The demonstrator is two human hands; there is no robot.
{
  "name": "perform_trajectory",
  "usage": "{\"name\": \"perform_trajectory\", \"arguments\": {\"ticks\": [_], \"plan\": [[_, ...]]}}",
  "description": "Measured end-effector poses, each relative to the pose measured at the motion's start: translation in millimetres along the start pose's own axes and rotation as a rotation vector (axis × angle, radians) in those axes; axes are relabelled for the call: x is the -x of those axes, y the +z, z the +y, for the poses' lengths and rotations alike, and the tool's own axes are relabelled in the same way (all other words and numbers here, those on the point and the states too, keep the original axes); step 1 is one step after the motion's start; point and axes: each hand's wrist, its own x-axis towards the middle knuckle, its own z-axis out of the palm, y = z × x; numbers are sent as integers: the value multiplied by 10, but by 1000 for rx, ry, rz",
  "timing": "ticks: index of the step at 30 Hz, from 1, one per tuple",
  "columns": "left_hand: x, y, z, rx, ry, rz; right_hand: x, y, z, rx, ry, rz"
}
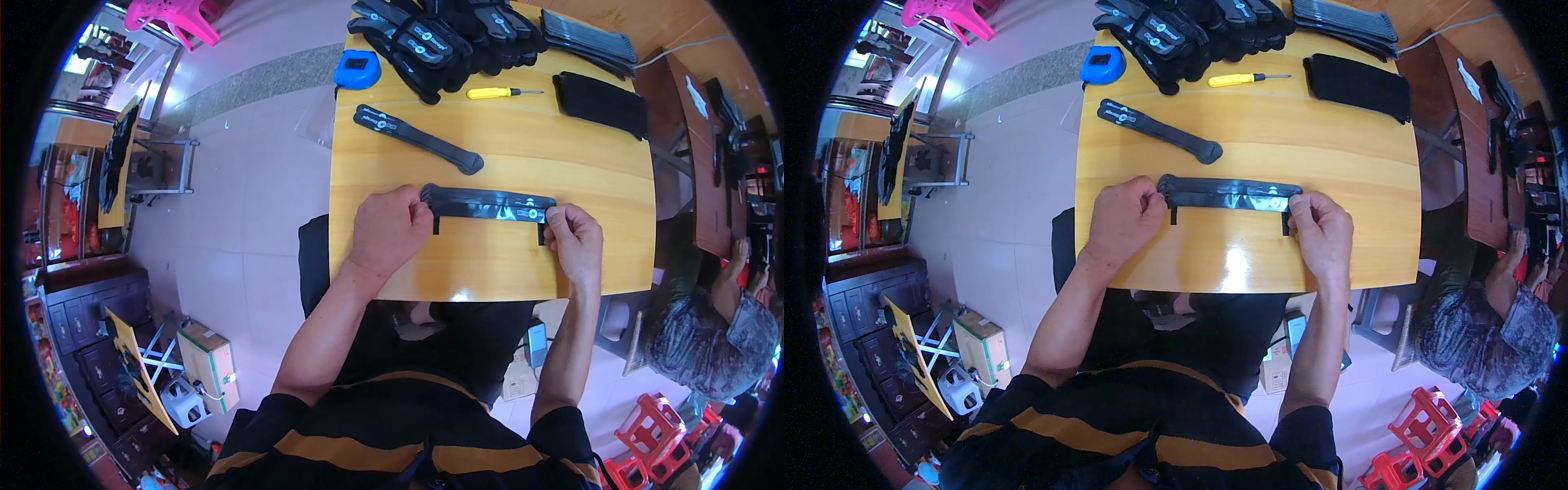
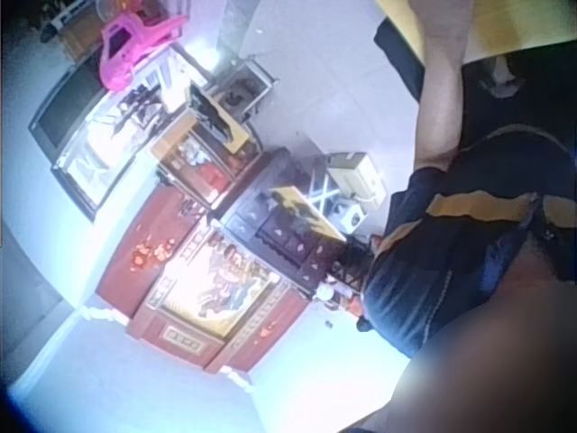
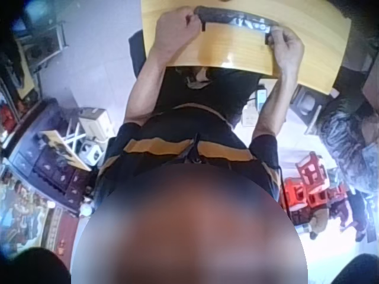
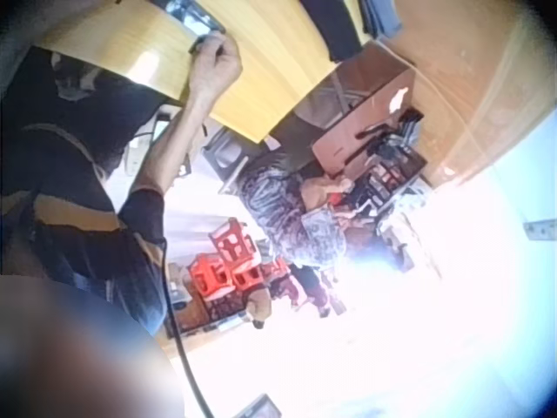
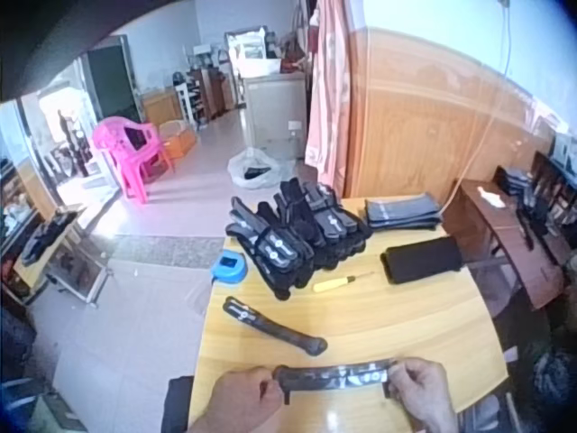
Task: The person is attaching labels or small stickers to black silicone watch straps in a workshop environment.
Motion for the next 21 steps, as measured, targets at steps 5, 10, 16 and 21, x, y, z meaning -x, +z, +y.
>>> {"name": "perform_trajectory", "arguments": {"ticks": [5,10,16,21], "plan": [[4,-17,42,-31,-32,-17,0,11,9,6,-1,-17],[-3,16,-30,-45,1,-8,21,31,-55,93,-30,6],[2,-9,25,-40,-32,-25,-1,60,52,82,-49,69],[5,22,-15,-73,6,22,4,86,6,187,-93,123]]}}
